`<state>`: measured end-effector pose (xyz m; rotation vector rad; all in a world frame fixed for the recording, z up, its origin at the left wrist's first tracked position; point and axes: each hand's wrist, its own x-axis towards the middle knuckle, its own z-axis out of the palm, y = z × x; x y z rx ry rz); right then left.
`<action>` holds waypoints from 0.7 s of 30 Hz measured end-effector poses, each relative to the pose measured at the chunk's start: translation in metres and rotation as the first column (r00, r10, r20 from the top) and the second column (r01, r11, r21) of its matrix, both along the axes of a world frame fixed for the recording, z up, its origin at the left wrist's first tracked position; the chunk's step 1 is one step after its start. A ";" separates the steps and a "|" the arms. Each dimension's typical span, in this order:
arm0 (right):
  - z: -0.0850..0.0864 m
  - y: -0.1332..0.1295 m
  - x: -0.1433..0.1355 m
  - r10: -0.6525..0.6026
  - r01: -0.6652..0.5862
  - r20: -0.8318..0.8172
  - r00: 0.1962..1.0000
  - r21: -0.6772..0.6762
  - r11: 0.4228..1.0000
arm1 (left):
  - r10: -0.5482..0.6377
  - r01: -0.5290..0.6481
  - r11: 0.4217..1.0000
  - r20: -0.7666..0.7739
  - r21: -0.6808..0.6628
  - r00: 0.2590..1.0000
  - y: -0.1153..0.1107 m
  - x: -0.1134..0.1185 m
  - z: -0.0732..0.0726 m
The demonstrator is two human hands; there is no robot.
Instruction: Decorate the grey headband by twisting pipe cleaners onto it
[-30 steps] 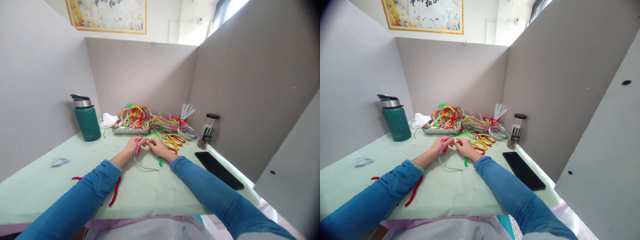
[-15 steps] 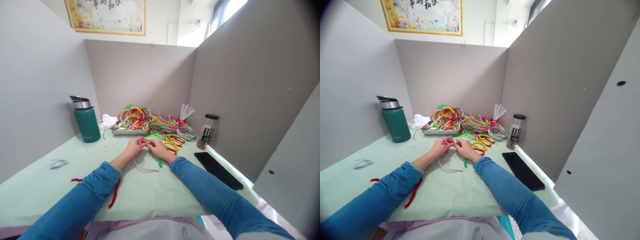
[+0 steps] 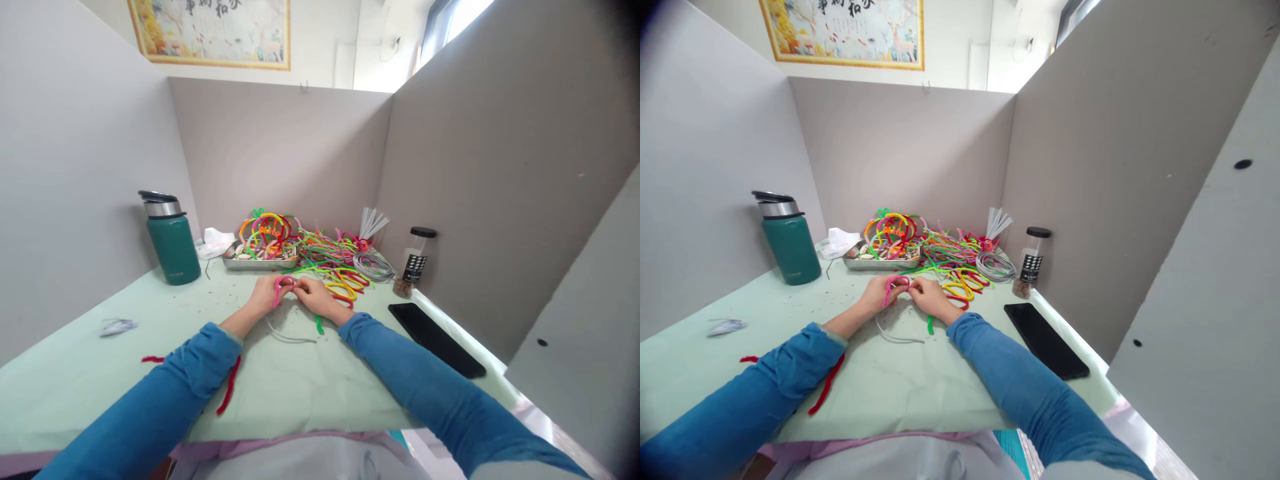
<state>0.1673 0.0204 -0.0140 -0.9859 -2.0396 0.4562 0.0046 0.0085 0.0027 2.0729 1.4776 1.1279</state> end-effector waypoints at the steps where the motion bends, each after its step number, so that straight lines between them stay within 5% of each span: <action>1: 0.000 0.000 0.000 0.000 0.000 0.000 1.000 -0.001 1.000 | -0.005 0.005 1.000 -0.007 0.018 1.000 0.001 0.000 0.000; 8: -0.001 0.000 0.000 0.023 -0.023 0.000 1.000 -0.002 1.000 | -0.079 0.079 0.997 0.008 0.024 0.997 0.002 -0.002 -0.002; 21: -0.005 0.006 0.000 -0.001 0.001 -0.004 1.000 0.010 1.000 | -0.038 0.045 0.995 -0.075 0.094 0.996 0.007 -0.003 -0.003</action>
